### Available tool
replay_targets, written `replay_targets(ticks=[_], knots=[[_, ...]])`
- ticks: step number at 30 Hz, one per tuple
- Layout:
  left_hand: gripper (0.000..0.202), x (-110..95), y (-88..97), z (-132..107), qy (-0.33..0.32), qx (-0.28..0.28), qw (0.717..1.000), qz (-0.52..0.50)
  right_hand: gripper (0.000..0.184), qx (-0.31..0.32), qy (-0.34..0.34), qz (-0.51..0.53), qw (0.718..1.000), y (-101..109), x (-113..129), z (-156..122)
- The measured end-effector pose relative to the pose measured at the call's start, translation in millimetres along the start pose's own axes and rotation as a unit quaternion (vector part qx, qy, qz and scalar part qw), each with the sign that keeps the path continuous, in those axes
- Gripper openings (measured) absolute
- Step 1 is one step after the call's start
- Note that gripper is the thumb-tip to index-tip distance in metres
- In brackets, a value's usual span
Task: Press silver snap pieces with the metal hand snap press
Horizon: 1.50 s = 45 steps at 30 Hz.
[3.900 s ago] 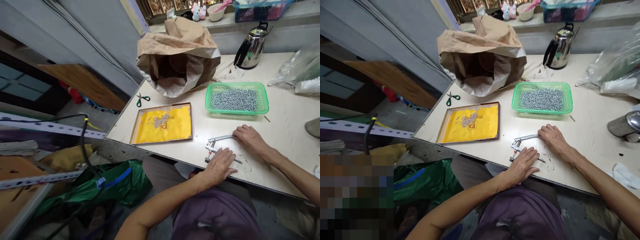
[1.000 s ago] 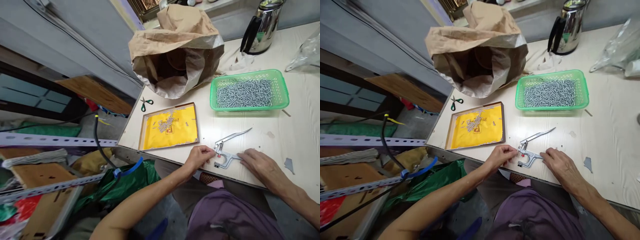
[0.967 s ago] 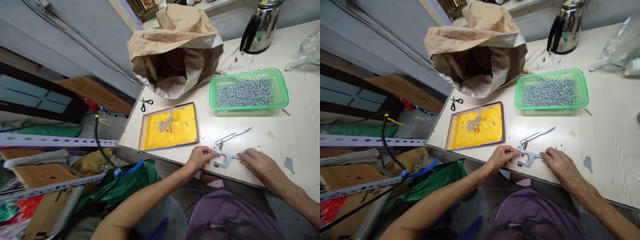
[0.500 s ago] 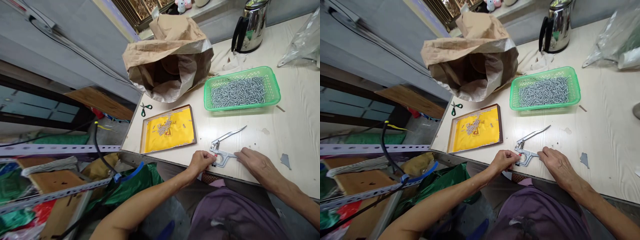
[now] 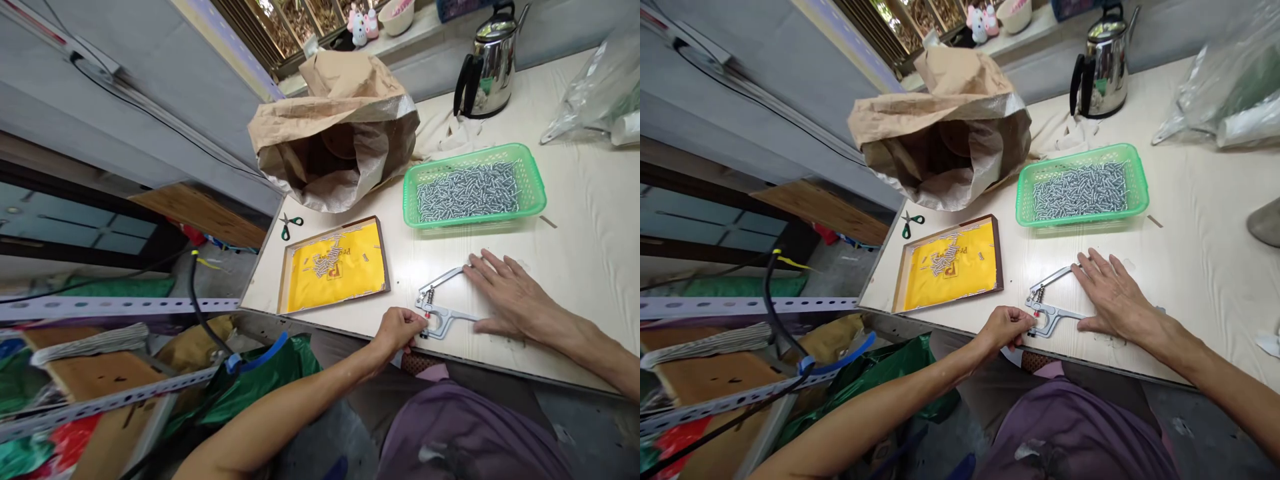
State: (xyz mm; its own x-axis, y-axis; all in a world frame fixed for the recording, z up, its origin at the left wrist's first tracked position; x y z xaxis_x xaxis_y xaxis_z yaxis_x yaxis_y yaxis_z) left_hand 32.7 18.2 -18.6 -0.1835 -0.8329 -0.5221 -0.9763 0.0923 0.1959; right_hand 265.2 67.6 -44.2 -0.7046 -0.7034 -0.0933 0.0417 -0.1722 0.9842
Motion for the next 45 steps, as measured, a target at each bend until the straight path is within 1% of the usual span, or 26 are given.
replay_targets(ticks=[2, 4, 8, 10, 14, 17, 18, 19, 20, 21, 22, 23, 24, 26, 28, 29, 30, 31, 33, 36, 38, 39, 42, 43, 45], knots=[[0.009, 0, -1.0, -1, -0.001, -0.002, 1.000, 0.005, 0.095, 0.020, 0.017, -0.010, 1.000, -3, -4, 6], [0.009, 0, -1.5, -2, -0.001, -0.003, 1.000, 0.009, 0.097, 0.038, 0.024, -0.025, 0.999, -1, -4, 12], [0.009, 3, -1.5, -2, -0.006, -0.007, 1.000, 0.006, 0.094, 0.066, 0.021, -0.039, 0.997, 11, 1, 20], [0.009, 4, -1.7, -2, -0.007, -0.008, 1.000, 0.005, 0.085, 0.075, 0.020, -0.041, 0.996, 16, 3, 22], [0.011, 4, -2.3, -1, -0.002, -0.007, 1.000, 0.015, 0.059, 0.078, 0.019, -0.032, 0.996, 20, 4, 21], [0.014, 4, -1.0, -1, -0.007, 0.000, 0.999, 0.044, 0.051, 0.068, 0.017, -0.015, 0.997, 20, 6, 17], [0.015, 5, 0.0, -1, -0.019, -0.001, 0.998, 0.065, 0.049, 0.063, 0.018, -0.011, 0.998, 19, 6, 16], [0.016, 7, 1.3, -2, -0.045, -0.009, 0.994, 0.095, 0.047, 0.057, 0.018, -0.006, 0.998, 19, 7, 14], [0.016, 8, 2.4, -3, -0.088, -0.024, 0.987, 0.130, 0.045, 0.053, 0.019, -0.001, 0.998, 19, 8, 13], [0.014, 9, 3.0, -5, -0.147, -0.046, 0.974, 0.169, 0.043, 0.049, 0.020, 0.005, 0.999, 19, 9, 11], [0.012, 10, 2.4, -7, -0.216, -0.066, 0.952, 0.208, 0.040, 0.045, 0.020, 0.009, 0.999, 19, 10, 10], [0.012, 10, 0.2, -9, -0.288, -0.080, 0.922, 0.245, 0.038, 0.042, 0.021, 0.013, 0.999, 18, 11, 9], [0.018, 10, -3.8, -10, -0.354, -0.084, 0.889, 0.279, 0.037, 0.039, 0.021, 0.015, 0.999, 18, 12, 8], [0.039, 6, -16.3, -9, -0.455, -0.057, 0.821, 0.339, 0.033, 0.036, 0.021, 0.012, 0.999, 19, 13, 8], [0.059, -2, -30.9, -3, -0.511, -0.015, 0.768, 0.386, 0.032, 0.039, 0.022, 0.003, 0.999, 19, 15, 8], [0.066, -8, -37.4, 2, -0.525, 0.003, 0.750, 0.402, 0.033, 0.041, 0.022, -0.003, 0.999, 20, 16, 9], [0.068, -14, -42.8, 6, -0.529, 0.019, 0.739, 0.416, 0.035, 0.043, 0.022, -0.009, 0.999, 21, 16, 9], [0.068, -19, -46.8, 10, -0.526, 0.033, 0.735, 0.428, 0.038, 0.046, 0.023, -0.013, 0.999, 22, 16, 10], [0.065, -29, -51.0, 16, -0.512, 0.053, 0.733, 0.445, 0.045, 0.053, 0.022, -0.013, 0.998, 24, 16, 11], [0.058, -34, -50.9, 18, -0.499, 0.059, 0.736, 0.453, 0.051, 0.060, -0.005, -0.016, 0.998, 26, 13, 10], [0.050, -33, -50.2, 17, -0.498, 0.049, 0.741, 0.449, 0.046, 0.057, -0.022, -0.027, 0.998, 26, 11, 9], [0.044, -31, -50.3, 16, -0.498, 0.042, 0.742, 0.446, 0.039, 0.053, -0.021, -0.030, 0.998, 25, 10, 8], [0.025, -25, -52.6, 17, -0.503, 0.026, 0.741, 0.445, 0.009, 0.029, 0.009, -0.023, 0.999, 23, 14, 6], [0.019, -24, -53.4, 18, -0.505, 0.023, 0.738, 0.447, 0.010, 0.017, 0.018, -0.020, 0.999, 22, 16, 6], [0.016, -22, -54.1, 20, -0.512, 0.018, 0.731, 0.450, 0.021, -0.003, 0.029, -0.016, 0.999, 21, 20, 4]])
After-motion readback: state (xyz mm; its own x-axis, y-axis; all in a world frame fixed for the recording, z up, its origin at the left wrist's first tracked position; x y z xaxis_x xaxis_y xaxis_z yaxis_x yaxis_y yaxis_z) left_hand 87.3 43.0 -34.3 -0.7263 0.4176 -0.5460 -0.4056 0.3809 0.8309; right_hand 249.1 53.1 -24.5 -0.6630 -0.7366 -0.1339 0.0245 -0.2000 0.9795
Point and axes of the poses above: each hand's wrist, its own z-axis towards the middle knuckle, its own y-axis out of the back of the hand, x = y × z, the point moved 2 cm from there along z, towards the middle knuckle, and after that the axes turned 13 degrees about -z, right-handed, at the moved point
